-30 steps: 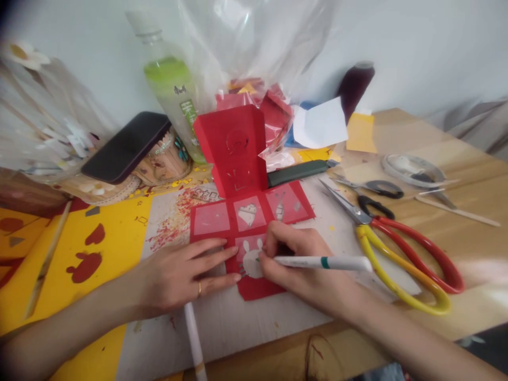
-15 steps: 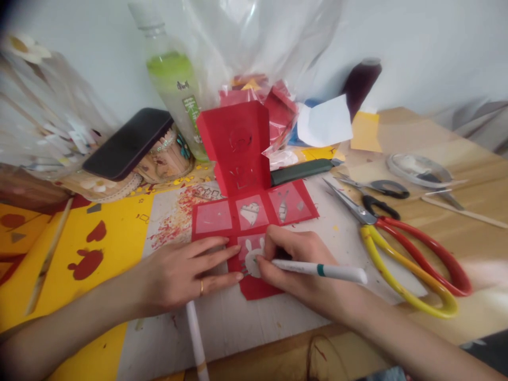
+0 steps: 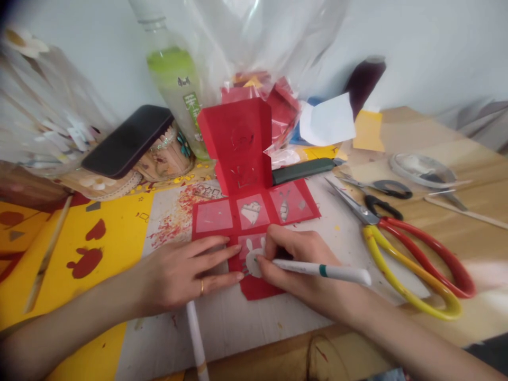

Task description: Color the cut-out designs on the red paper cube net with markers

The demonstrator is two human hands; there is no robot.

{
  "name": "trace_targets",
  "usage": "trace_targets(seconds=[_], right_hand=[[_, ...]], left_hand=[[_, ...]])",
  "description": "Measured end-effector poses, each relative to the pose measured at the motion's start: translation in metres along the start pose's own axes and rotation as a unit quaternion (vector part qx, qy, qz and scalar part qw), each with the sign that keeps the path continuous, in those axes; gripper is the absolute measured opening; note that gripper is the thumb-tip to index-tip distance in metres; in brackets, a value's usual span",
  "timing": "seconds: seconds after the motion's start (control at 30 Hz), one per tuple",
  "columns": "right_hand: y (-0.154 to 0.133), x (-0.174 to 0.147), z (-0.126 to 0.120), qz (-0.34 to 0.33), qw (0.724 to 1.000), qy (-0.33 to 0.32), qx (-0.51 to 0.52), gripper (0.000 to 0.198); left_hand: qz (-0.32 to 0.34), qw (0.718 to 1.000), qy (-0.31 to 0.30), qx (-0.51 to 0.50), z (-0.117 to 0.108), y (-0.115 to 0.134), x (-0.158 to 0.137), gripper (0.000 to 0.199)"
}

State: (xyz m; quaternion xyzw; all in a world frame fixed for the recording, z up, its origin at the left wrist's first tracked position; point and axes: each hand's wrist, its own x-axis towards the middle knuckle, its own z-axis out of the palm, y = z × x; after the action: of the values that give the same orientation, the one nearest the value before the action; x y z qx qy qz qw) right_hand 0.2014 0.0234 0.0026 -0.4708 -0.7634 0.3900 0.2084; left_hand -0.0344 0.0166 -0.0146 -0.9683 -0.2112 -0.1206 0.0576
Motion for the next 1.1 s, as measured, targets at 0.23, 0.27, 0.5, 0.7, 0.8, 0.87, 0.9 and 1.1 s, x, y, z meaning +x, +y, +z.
trace_targets(seconds=[0.23, 0.27, 0.5, 0.7, 0.8, 0.87, 0.9, 1.1], right_hand=[[0.0002, 0.001, 0.0006, -0.006, 1.0, -0.004, -0.001, 0.021], [0.0001, 0.0009, 0.0006, -0.005, 1.0, -0.002, -0.003, 0.021], [-0.0005, 0.0007, 0.0005, 0.004, 1.0, -0.014, -0.004, 0.021], [-0.0008, 0.0013, -0.0001, -0.002, 1.0, -0.005, 0.0, 0.022], [-0.0003, 0.0011, -0.0003, -0.004, 1.0, -0.001, -0.001, 0.022], [-0.0003, 0.0011, -0.0003, -0.008, 1.0, 0.001, -0.001, 0.022], [-0.0004, 0.0013, -0.0003, -0.008, 1.0, 0.0, -0.001, 0.022], [-0.0022, 0.0025, -0.0001, -0.011, 1.0, -0.004, 0.006, 0.022]], left_hand=[[0.0, 1.0, 0.003, -0.003, 0.0005, 0.0, -0.001, 0.031], [0.002, 1.0, 0.003, -0.003, 0.0003, 0.0001, -0.0008, 0.031], [-0.011, 1.0, 0.011, -0.005, 0.0008, 0.0018, -0.0002, 0.029], [0.01, 1.0, 0.007, 0.001, -0.0018, -0.0012, 0.0012, 0.031], [0.014, 1.0, 0.012, 0.005, -0.0029, -0.0017, 0.002, 0.032], [0.013, 1.0, 0.021, 0.004, -0.0029, -0.0015, 0.0022, 0.032], [0.013, 1.0, 0.022, 0.002, -0.0028, -0.0014, 0.0022, 0.032], [0.018, 1.0, 0.005, 0.005, -0.0019, -0.0019, 0.0007, 0.032]])
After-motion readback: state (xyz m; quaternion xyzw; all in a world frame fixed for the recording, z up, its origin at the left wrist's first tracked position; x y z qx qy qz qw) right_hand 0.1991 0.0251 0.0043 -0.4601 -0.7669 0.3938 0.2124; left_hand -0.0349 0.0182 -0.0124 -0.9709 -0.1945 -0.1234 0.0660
